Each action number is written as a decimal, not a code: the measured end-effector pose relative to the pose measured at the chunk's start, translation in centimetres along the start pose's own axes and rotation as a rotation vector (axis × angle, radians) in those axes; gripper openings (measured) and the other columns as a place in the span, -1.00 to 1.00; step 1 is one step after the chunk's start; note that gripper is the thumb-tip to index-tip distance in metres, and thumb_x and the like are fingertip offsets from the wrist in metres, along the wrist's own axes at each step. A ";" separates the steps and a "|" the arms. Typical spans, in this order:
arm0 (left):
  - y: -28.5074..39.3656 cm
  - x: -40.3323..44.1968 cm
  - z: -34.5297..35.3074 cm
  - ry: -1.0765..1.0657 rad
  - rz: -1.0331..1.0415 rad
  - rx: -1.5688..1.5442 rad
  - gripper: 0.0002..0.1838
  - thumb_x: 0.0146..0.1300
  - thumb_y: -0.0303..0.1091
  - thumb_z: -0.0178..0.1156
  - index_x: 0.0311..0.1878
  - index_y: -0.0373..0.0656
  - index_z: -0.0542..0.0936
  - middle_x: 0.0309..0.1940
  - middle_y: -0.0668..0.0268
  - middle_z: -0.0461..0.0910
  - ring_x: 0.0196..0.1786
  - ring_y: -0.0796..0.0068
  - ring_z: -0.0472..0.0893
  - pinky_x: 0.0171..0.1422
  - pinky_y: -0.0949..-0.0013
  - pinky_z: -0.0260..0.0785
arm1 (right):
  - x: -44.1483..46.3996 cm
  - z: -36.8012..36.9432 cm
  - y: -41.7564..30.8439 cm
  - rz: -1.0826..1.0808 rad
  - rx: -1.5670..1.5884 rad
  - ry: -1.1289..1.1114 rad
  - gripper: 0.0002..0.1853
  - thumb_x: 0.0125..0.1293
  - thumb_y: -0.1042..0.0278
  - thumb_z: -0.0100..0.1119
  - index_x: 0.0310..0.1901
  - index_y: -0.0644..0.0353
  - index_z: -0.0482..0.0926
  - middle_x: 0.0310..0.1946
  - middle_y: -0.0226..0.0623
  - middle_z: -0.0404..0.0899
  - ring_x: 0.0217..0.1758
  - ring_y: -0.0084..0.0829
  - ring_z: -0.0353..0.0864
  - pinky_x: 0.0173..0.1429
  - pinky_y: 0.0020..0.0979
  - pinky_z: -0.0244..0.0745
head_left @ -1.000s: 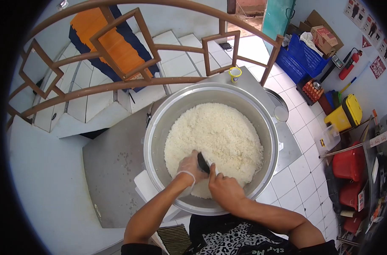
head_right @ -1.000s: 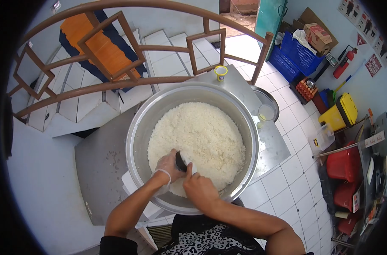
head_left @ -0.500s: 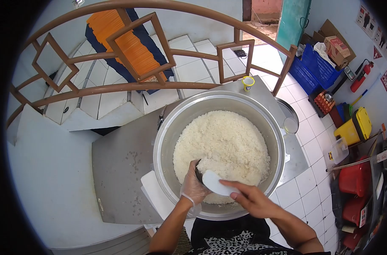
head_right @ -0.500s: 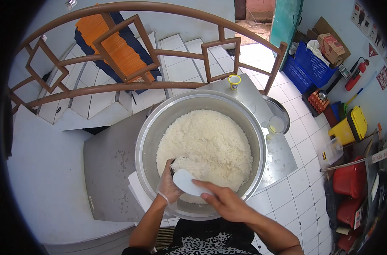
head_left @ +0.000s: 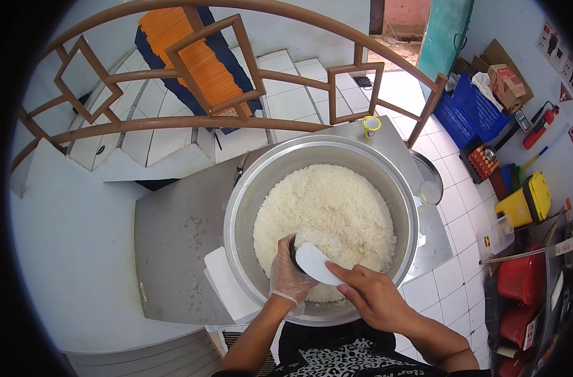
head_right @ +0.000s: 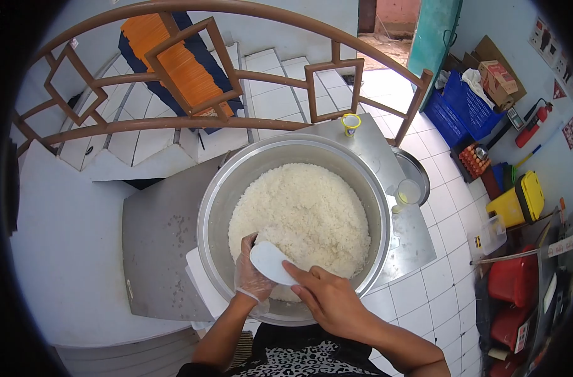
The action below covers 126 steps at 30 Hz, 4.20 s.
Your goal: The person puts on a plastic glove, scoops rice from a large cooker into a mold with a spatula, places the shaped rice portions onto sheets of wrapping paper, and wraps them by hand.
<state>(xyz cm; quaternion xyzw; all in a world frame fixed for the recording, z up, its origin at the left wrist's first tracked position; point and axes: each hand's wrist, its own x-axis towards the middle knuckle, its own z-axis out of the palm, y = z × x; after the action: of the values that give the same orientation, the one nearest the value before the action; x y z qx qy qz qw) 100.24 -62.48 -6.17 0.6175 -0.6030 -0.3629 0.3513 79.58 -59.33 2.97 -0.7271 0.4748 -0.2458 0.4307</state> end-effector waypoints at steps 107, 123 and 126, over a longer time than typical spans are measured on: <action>5.2 1.2 5.4 0.176 -0.381 -1.391 -0.55 0.61 0.02 -0.06 0.36 -0.01 0.48 0.27 0.34 0.56 0.34 0.38 0.51 0.47 0.15 0.35 | 3.1 -3.3 3.6 0.222 0.171 -0.087 -0.59 0.53 0.36 0.16 0.35 0.18 0.57 0.16 0.19 0.65 0.20 -0.23 0.72 0.28 -0.34 0.51; -12.1 -10.6 -17.8 0.442 -0.141 -1.447 -0.46 0.53 0.10 0.05 0.24 -0.19 0.51 0.18 0.03 0.59 0.26 0.01 0.59 0.44 -0.07 0.43 | 3.1 -0.6 6.1 0.215 0.046 0.270 -0.52 0.57 0.16 0.11 0.34 0.33 0.56 -0.14 -0.20 0.70 -0.14 -0.45 0.63 0.00 -0.43 0.48; -21.3 -7.0 -18.0 0.367 -0.186 -0.272 -0.48 0.34 0.00 0.35 0.17 -0.17 0.51 0.10 0.04 0.61 0.16 -0.01 0.62 0.33 0.04 0.48 | 3.4 2.9 3.2 0.273 -0.082 0.372 -0.52 0.58 0.18 0.09 0.33 0.37 0.56 0.29 0.08 0.59 0.36 -0.18 0.56 0.49 -0.21 0.31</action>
<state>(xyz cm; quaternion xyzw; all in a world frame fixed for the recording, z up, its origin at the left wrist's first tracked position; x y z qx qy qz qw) 126.31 -55.02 -15.75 0.6728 -0.4152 -0.3535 0.4999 81.69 -61.80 -1.43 -0.6154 0.6493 -0.2956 0.3352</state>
